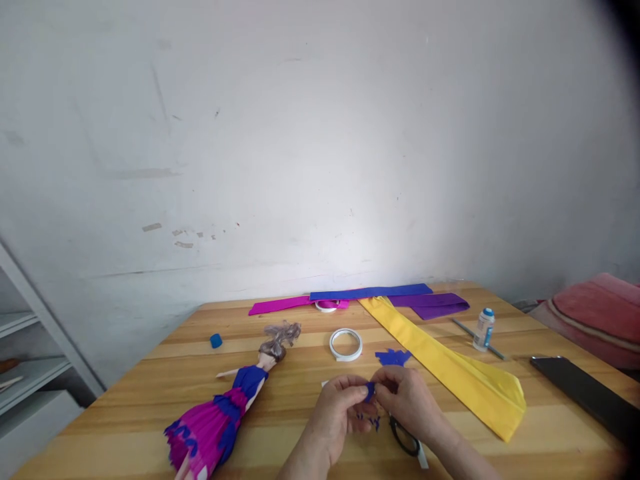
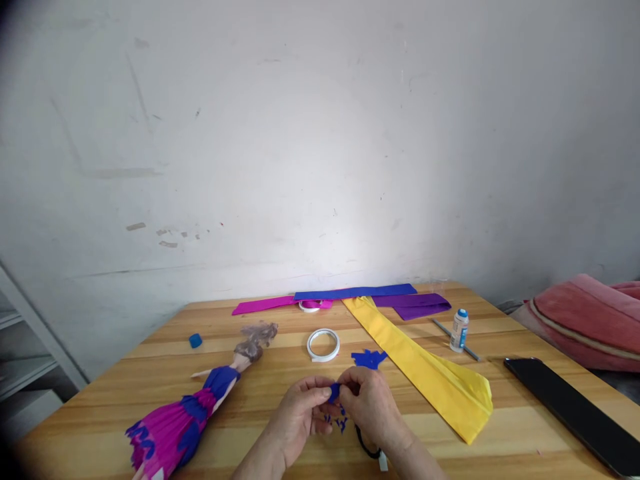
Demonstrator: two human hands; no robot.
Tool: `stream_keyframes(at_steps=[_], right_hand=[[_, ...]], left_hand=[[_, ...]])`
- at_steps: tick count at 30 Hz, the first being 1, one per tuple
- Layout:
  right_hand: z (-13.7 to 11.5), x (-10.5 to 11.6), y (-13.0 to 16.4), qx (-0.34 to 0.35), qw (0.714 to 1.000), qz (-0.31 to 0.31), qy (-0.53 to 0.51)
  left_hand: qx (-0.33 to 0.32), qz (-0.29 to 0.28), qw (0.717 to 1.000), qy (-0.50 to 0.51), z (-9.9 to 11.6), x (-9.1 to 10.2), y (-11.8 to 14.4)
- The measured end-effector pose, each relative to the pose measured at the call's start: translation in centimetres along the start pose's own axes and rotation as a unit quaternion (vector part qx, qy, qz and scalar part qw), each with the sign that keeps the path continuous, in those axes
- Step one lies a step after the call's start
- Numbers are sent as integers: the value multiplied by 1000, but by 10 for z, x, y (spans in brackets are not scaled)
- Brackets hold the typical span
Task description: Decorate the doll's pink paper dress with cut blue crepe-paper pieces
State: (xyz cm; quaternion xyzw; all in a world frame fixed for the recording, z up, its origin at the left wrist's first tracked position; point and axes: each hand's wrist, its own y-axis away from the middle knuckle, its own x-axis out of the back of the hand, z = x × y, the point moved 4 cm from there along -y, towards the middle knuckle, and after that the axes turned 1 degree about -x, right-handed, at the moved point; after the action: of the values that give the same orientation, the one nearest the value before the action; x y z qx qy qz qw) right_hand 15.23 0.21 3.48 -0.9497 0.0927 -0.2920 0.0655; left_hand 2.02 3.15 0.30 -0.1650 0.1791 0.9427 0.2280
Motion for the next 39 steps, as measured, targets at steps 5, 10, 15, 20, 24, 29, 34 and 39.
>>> stream_keyframes(at_steps=[5,10,15,20,24,29,34,39], right_hand=[[2,1,-1,-5,1000,0,-7],[3,1,-2,-10,1000,2,-10],[5,3,-3,-10,1000,18,-9],[8,2,-3,-3,1000,26,-13],[4,1,-2,10,999,16,-31],[1,0,-2,17,999,10,-44],[3,-1,-2,18,999,7,-51],[5,-1,-2,14,998,5,-56]], left_hand=[[7,6,1000,-4,1,2,0],[-4,0,1000,-27,2,0,2],[-11,-7,999,-29,2,0,2],[-4,-4,1000,-19,1,2,1],[4,8,1000,-13,0,3,1],[8,5,1000,-16,2,0,1],[8,16,1000,-22,2,0,1],[1,21,999,-30,0,1,0]])
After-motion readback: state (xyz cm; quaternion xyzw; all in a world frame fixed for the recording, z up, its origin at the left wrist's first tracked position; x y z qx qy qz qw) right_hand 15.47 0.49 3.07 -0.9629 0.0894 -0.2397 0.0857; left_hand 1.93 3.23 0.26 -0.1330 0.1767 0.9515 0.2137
